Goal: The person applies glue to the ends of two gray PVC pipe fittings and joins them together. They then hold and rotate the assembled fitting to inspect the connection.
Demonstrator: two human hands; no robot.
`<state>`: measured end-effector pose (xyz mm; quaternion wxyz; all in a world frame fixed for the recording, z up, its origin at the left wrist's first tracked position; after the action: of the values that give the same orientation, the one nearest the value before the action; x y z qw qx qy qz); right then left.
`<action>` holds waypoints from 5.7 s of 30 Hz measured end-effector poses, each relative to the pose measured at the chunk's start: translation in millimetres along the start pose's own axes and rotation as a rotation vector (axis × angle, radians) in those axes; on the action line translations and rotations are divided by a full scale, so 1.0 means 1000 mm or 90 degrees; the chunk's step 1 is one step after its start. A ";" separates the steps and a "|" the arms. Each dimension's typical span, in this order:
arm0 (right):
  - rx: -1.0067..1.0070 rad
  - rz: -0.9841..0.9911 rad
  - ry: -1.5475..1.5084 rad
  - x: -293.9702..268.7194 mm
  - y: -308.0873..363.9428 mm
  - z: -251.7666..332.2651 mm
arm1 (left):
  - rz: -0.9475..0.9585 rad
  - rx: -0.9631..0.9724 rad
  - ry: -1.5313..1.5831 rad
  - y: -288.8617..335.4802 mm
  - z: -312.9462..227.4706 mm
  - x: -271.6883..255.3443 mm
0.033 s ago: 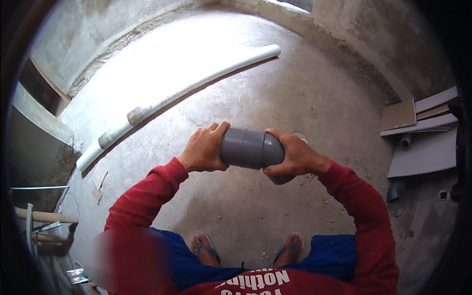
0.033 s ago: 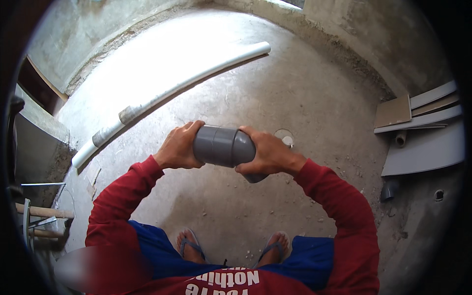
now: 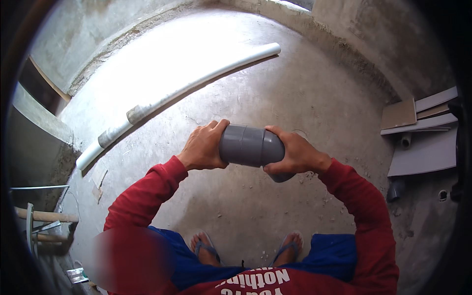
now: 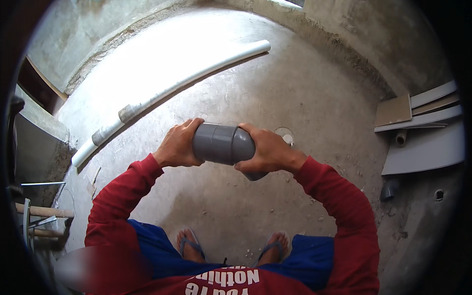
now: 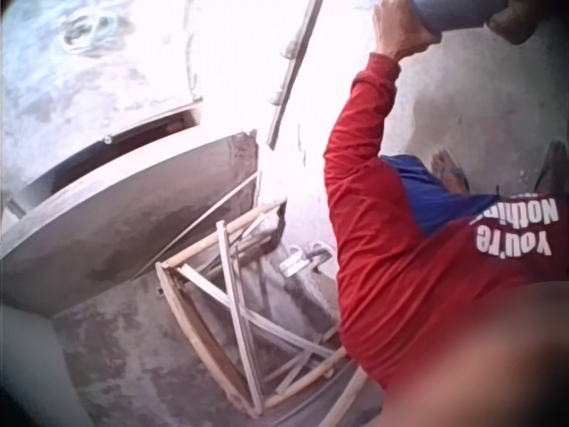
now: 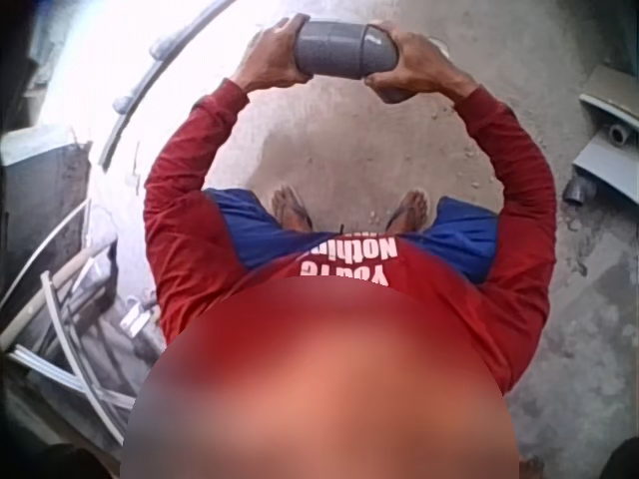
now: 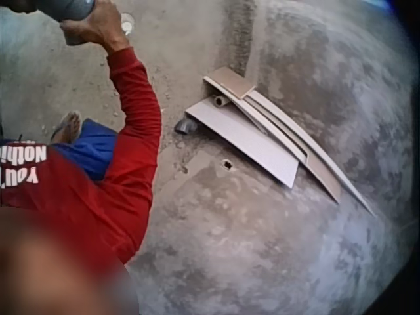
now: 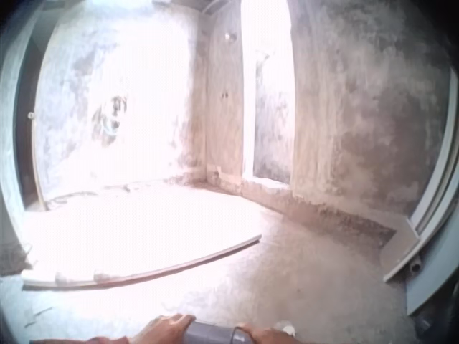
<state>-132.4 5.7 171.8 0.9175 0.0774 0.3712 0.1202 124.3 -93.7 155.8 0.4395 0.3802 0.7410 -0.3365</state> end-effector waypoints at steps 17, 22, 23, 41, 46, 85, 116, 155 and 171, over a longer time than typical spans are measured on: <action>0.013 0.075 -0.172 -0.016 -0.019 -0.013 | -0.034 -0.014 0.001 -0.012 0.007 -0.021; -0.015 0.014 -0.088 -0.012 -0.005 -0.011 | -0.032 0.003 -0.032 -0.012 -0.003 -0.025; -0.032 0.000 -0.085 -0.013 -0.003 -0.009 | -0.024 -0.004 -0.033 -0.012 -0.005 -0.026; 0.077 0.217 -0.291 -0.038 -0.006 -0.024 | 0.147 -0.106 0.304 -0.001 -0.024 -0.064; 0.093 0.285 -0.353 -0.031 -0.010 -0.050 | 0.185 -0.126 0.444 0.004 -0.009 -0.059; 0.093 0.224 -0.611 -0.061 0.005 -0.051 | 0.016 -0.331 0.929 0.021 0.031 -0.049; 0.090 0.064 -0.677 -0.052 -0.001 -0.039 | -0.276 -0.259 0.874 0.012 -0.018 -0.057; 0.049 0.000 -0.653 -0.035 0.010 0.010 | -0.331 -0.239 0.851 0.056 -0.028 -0.061; 0.042 0.028 -0.658 -0.026 0.005 0.001 | -0.272 -0.232 0.698 0.052 -0.034 -0.080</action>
<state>-151.0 3.5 190.6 0.9754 0.1631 -0.1289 0.0737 181.5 -61.4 233.1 -0.0248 0.2601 0.9644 -0.0406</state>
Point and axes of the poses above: each hand's wrist, its own y-axis away from the middle knuckle, its own x-axis out of the palm, z = x × y, the point moved 2 cm from there along -y, towards the middle knuckle, and after that the axes turned 11 degrees about x, right-handed, at the moved point
